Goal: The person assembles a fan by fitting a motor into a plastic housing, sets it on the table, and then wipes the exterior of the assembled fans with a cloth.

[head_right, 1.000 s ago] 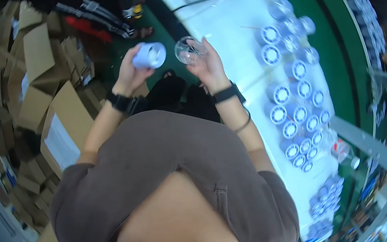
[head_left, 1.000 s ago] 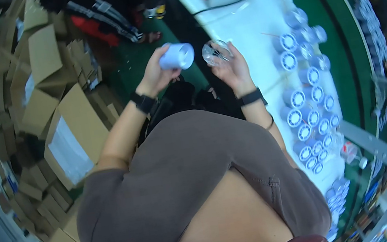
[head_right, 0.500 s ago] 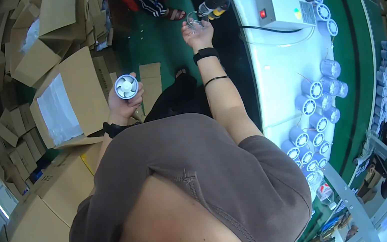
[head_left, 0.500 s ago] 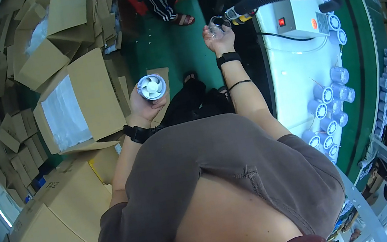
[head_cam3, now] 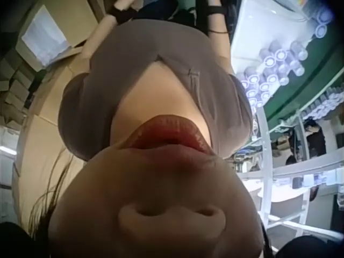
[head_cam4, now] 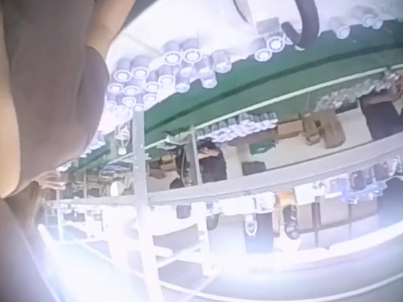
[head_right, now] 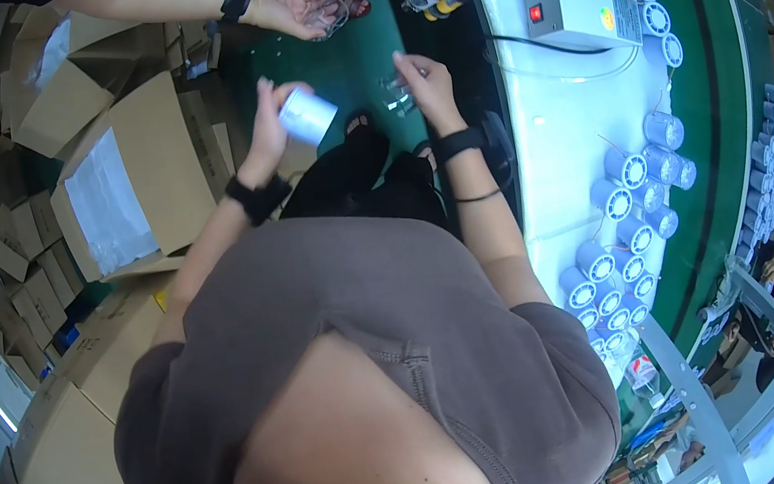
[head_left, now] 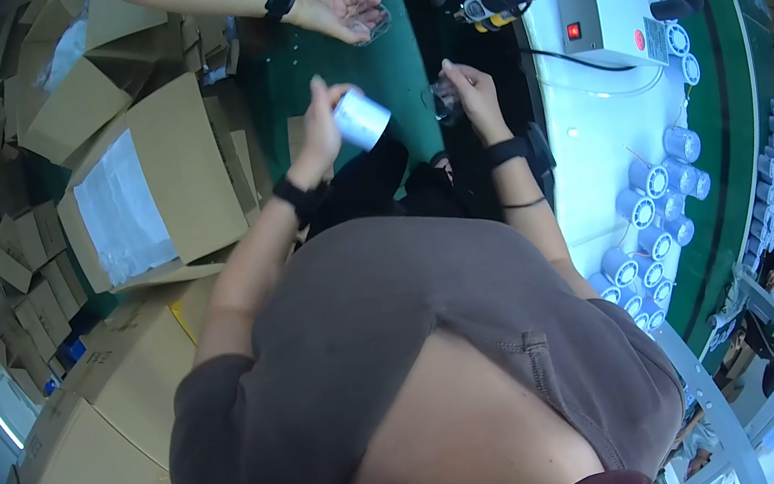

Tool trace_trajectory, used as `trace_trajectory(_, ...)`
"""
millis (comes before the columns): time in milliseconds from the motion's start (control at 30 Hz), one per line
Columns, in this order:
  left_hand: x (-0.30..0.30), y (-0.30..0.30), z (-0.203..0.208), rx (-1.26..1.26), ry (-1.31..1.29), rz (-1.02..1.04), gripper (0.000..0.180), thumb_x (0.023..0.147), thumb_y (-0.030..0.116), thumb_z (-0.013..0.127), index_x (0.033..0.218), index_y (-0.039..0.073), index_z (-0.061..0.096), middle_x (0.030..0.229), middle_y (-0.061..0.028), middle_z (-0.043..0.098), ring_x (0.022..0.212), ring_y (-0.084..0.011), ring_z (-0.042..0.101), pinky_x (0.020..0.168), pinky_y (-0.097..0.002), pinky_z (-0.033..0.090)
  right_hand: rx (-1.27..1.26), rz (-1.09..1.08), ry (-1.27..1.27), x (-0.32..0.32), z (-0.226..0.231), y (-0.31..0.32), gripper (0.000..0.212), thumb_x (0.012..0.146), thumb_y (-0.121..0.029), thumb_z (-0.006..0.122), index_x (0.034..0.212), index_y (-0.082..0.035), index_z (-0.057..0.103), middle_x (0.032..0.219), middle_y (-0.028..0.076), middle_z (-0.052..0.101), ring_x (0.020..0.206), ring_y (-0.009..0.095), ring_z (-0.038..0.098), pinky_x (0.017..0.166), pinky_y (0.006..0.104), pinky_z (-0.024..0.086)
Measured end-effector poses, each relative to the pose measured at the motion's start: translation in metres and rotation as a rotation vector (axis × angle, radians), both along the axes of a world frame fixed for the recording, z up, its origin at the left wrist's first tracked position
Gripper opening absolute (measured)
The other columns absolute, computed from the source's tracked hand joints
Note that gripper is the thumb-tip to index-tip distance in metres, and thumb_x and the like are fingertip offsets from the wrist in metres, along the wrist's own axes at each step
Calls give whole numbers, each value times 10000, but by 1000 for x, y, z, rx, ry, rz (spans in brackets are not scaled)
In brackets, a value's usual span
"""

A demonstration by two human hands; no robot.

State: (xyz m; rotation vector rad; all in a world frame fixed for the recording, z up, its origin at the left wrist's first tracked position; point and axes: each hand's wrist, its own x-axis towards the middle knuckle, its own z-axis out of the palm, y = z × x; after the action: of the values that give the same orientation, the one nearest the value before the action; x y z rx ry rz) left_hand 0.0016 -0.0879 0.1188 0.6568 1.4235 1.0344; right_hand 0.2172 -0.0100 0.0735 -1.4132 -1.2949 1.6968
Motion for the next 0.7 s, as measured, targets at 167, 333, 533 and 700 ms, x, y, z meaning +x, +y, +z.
trace_trajectory(167,40,42,-11,162,410,-213,619,888,450,94,939,38,553,755,-48,560,689,-122,520,674,-228,403,-306,124,467,24,55,-47,393,828,-300,483,1099,-21,433,816,142,588,672,185,590,537,228,473)
trace_trajectory(333,94,38,32,254,382,-379,622,887,449,88,981,43,550,750,-35,550,666,-95,504,615,-209,406,-430,89,769,38,68,-70,460,836,-282,481,1182,-30,313,897,175,568,717,221,597,528,236,488)
trace_trajectory(533,110,30,58,86,-81,-530,565,884,444,113,1098,73,482,872,-45,533,620,-76,499,494,-158,381,-413,-49,769,60,75,-78,469,840,-284,468,1195,-23,307,940,193,550,709,224,595,528,243,489)
trace_trajectory(700,107,27,69,111,-68,-644,453,892,394,207,1141,88,429,891,-38,515,580,-64,496,444,-135,354,-480,12,930,77,63,-75,497,837,-336,456,1192,-11,335,969,168,538,795,221,575,654,281,473)
